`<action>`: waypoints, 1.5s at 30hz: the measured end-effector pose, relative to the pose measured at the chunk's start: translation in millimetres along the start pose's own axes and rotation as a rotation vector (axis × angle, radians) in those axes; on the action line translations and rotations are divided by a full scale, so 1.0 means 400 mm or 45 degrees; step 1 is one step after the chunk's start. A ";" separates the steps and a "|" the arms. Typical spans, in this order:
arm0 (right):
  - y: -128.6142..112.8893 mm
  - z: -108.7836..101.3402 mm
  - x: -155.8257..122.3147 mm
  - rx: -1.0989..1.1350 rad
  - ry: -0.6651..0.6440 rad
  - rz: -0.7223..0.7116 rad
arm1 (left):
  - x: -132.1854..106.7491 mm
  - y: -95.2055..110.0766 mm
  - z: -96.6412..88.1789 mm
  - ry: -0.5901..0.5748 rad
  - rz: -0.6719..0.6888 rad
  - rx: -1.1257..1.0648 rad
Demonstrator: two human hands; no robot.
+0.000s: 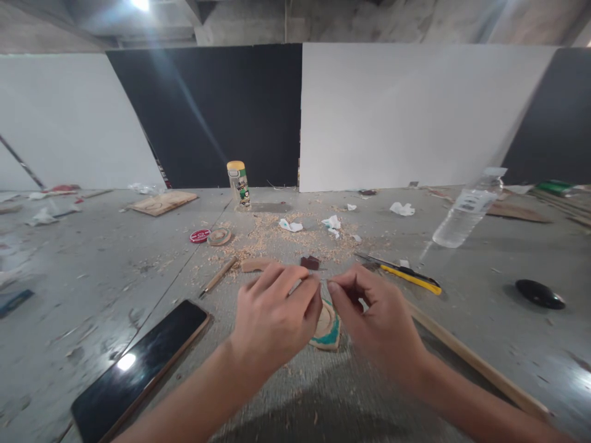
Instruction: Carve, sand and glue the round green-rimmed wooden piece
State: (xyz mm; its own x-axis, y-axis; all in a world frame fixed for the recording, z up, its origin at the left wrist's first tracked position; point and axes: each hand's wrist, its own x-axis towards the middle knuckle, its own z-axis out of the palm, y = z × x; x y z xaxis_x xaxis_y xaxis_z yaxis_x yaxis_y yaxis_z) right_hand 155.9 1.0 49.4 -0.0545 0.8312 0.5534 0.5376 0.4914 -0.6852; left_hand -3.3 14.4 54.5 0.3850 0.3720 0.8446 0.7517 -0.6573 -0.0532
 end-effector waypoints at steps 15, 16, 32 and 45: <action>0.053 -0.005 0.009 -0.201 0.010 -0.397 | 0.040 -0.017 -0.022 -0.504 -0.569 -0.791; 0.057 -0.009 0.012 -0.174 -0.008 -0.428 | 0.045 -0.020 -0.026 -0.565 -0.641 -0.865; 0.112 -0.039 0.061 -0.118 -0.723 -0.212 | -0.005 -0.106 0.037 -0.919 -0.268 -0.800; 0.122 -0.040 0.049 -0.277 -0.875 -0.267 | -0.026 -0.109 0.049 -1.210 -0.098 -0.668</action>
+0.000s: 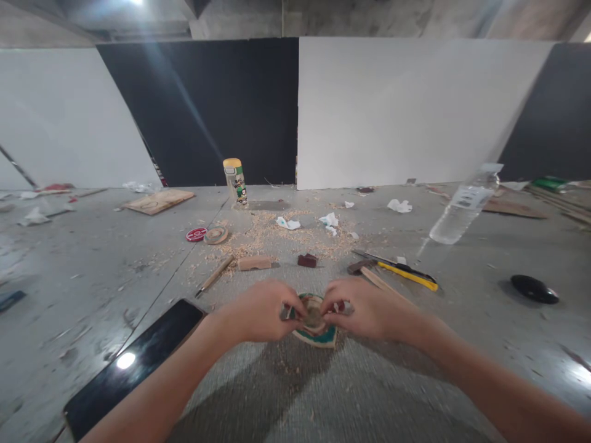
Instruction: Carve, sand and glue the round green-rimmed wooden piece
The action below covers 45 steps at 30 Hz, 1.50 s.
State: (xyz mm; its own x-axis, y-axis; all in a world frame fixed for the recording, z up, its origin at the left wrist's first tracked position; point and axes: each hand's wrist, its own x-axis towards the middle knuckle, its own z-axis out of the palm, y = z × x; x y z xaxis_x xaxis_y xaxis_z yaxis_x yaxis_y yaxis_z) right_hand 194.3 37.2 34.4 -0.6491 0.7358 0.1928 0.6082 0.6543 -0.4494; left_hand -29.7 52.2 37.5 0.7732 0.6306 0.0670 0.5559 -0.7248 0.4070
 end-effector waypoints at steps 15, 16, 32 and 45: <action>0.045 0.022 -0.004 0.034 -0.023 0.292 | 0.022 -0.010 0.054 0.072 0.046 0.111; 0.046 0.021 -0.003 0.061 -0.036 0.301 | 0.023 -0.006 0.051 0.088 0.051 0.093; 0.033 -0.006 0.016 0.673 0.131 0.454 | 0.030 -0.009 0.042 0.359 -0.299 -1.250; -0.013 -0.019 0.012 0.928 0.339 0.394 | 0.031 0.050 0.011 0.686 -0.294 -1.312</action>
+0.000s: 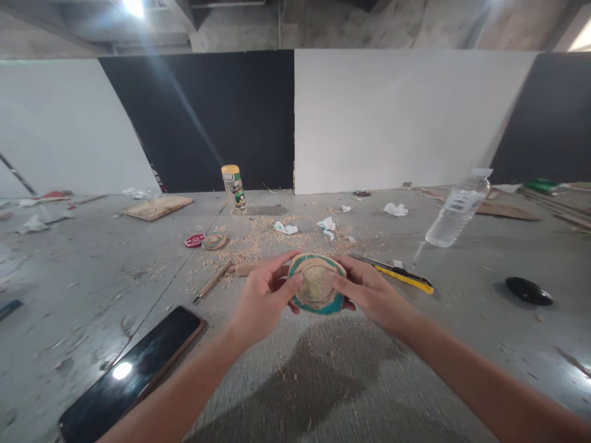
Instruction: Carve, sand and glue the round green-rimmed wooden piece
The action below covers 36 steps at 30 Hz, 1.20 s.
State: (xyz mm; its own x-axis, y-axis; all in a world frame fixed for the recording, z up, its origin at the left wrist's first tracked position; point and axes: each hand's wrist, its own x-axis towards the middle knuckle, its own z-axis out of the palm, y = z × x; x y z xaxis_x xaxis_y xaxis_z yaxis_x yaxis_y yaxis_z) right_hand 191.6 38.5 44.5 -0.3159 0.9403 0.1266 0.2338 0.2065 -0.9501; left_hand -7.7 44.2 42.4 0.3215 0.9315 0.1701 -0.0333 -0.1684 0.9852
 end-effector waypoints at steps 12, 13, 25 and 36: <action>-0.029 0.022 -0.015 -0.038 0.217 -0.106 | -0.022 0.034 0.008 -0.114 0.136 0.075; -0.030 0.023 -0.015 -0.040 0.229 -0.112 | -0.024 0.038 0.006 -0.141 0.139 0.096; -0.074 -0.002 -0.033 -0.515 0.271 -0.219 | -0.034 0.074 0.006 -0.060 0.211 0.518; -0.094 -0.023 -0.048 -0.954 0.159 -0.365 | -0.042 0.087 0.007 -0.111 0.229 0.818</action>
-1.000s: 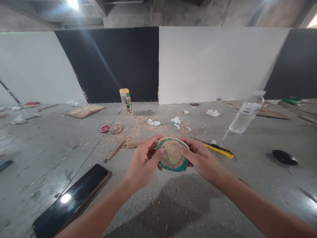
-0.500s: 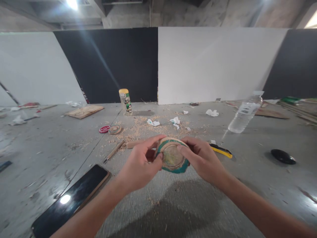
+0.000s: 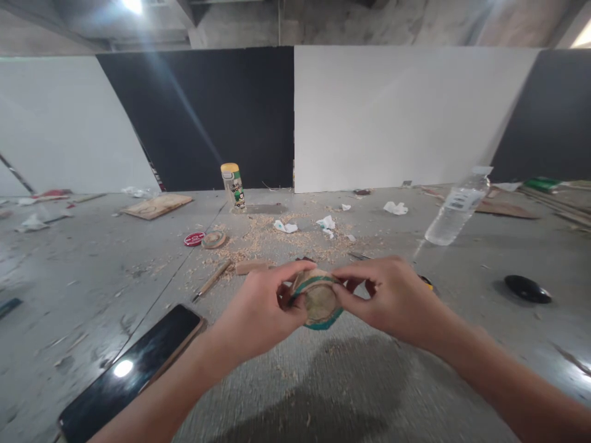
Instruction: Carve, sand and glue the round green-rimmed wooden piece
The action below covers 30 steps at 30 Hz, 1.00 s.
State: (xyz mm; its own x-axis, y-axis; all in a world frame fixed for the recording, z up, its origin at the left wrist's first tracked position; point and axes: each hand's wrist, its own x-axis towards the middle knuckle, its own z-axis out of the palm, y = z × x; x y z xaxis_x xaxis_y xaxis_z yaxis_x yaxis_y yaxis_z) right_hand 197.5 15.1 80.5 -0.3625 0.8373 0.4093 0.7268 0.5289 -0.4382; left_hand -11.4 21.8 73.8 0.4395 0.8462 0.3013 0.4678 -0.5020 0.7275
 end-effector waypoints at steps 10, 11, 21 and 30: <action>-0.003 0.006 0.006 0.037 -0.018 0.011 | 0.004 -0.015 -0.002 -0.006 -0.066 -0.197; -0.005 0.010 0.006 0.049 -0.010 0.024 | 0.004 -0.017 -0.003 -0.008 -0.056 -0.195; -0.004 0.037 0.003 0.163 0.069 0.103 | 0.011 -0.035 0.015 0.047 -0.002 -0.326; -0.007 0.049 0.007 0.423 0.092 0.190 | 0.013 -0.034 0.042 0.272 -0.118 -0.441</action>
State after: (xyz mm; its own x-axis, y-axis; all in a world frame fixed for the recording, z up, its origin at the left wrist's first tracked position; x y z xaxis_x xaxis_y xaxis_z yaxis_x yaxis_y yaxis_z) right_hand 183.2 18.6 67.2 -0.2163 0.9029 0.3715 0.5352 0.4279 -0.7283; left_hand -2.5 30.0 55.2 0.2219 0.9214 0.3192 0.1965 -0.3629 0.9109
